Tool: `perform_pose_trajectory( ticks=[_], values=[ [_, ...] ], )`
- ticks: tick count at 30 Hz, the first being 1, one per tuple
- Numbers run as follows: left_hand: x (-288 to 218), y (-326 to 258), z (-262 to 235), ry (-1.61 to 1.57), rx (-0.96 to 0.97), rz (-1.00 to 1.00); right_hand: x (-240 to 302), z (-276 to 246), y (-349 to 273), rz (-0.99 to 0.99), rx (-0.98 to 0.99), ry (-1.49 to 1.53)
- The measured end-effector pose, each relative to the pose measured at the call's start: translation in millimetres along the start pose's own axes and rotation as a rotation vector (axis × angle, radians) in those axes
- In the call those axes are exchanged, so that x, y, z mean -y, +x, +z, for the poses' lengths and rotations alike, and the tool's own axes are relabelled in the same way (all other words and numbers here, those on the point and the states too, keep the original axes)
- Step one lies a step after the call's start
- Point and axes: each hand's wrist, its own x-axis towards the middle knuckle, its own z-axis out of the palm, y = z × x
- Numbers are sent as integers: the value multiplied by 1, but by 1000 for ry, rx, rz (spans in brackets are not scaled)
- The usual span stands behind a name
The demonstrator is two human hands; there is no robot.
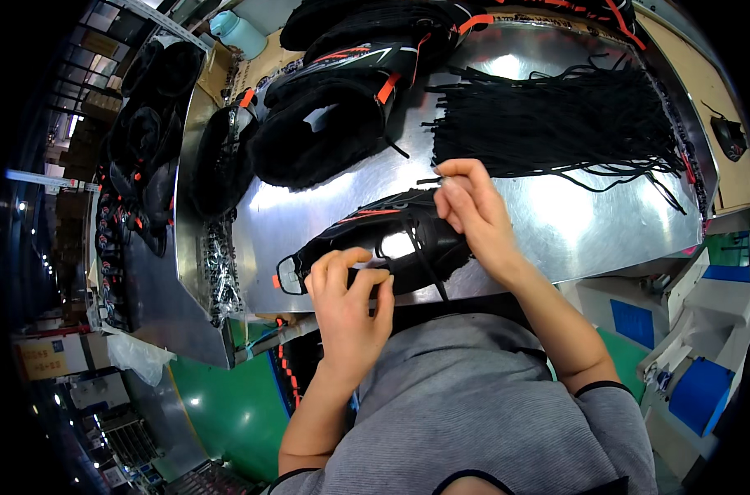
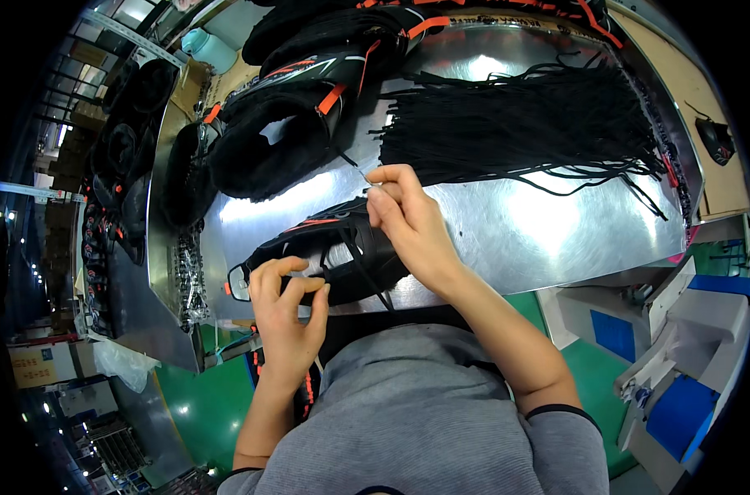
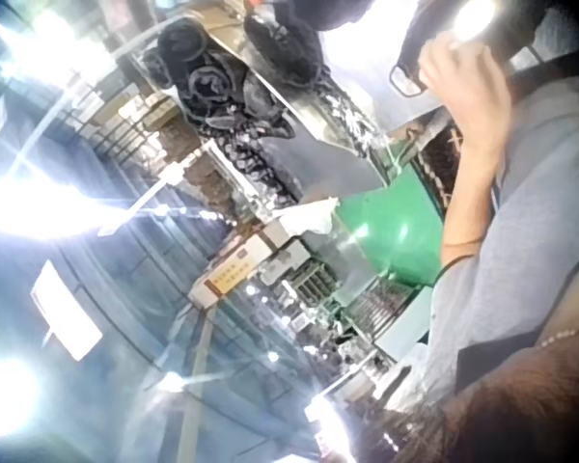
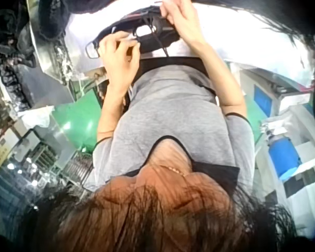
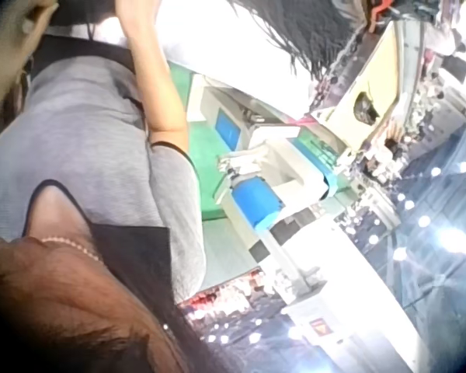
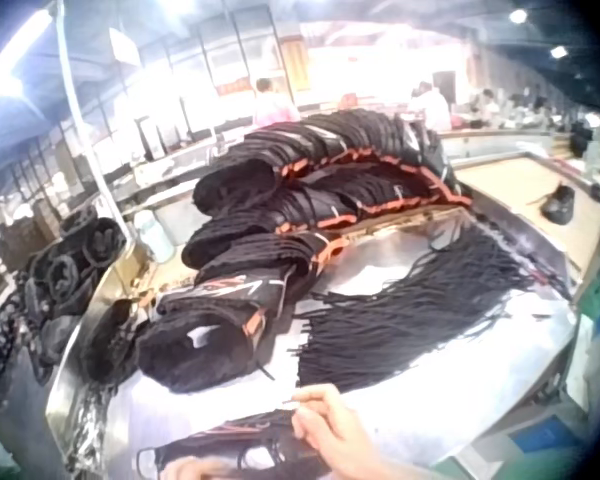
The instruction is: The person laces black athletic shoes with red accents on a metal workbench. They thread black shoelaces through the eyelets, pull them tight, and place the finished shoes on a pile of completed units.
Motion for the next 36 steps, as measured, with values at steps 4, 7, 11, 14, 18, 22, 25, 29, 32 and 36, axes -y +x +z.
perform_pose_trajectory(
  ticks=[4,7,11,14,18,22,25,29,32,36],
  values=[
    [11,0,5,-78,18,-53,19,0,-40,130,150,-136],
    [12,3,9,-29,32,-27,9,7,-61,192,265,-227],
    [14,5,13,-35,22,-67,1,12,-63,173,294,-315],
    [11,7,15,-36,-13,-129,-1,15,-60,187,327,-402],
    [16,9,14,-24,21,-81,-5,19,-57,171,328,-435],
    [19,6,15,-103,30,-66,-4,25,-50,221,334,-456],
    [24,3,21,-219,58,-19,-18,40,-44,174,260,-520],
    [31,0,18,-294,65,-37,-22,50,-34,163,299,-604],
    [33,-6,11,-290,40,12,11,19,-40,124,418,-693],
    [37,-17,18,-235,-4,185,48,0,-33,-121,415,-639]
  ],
)
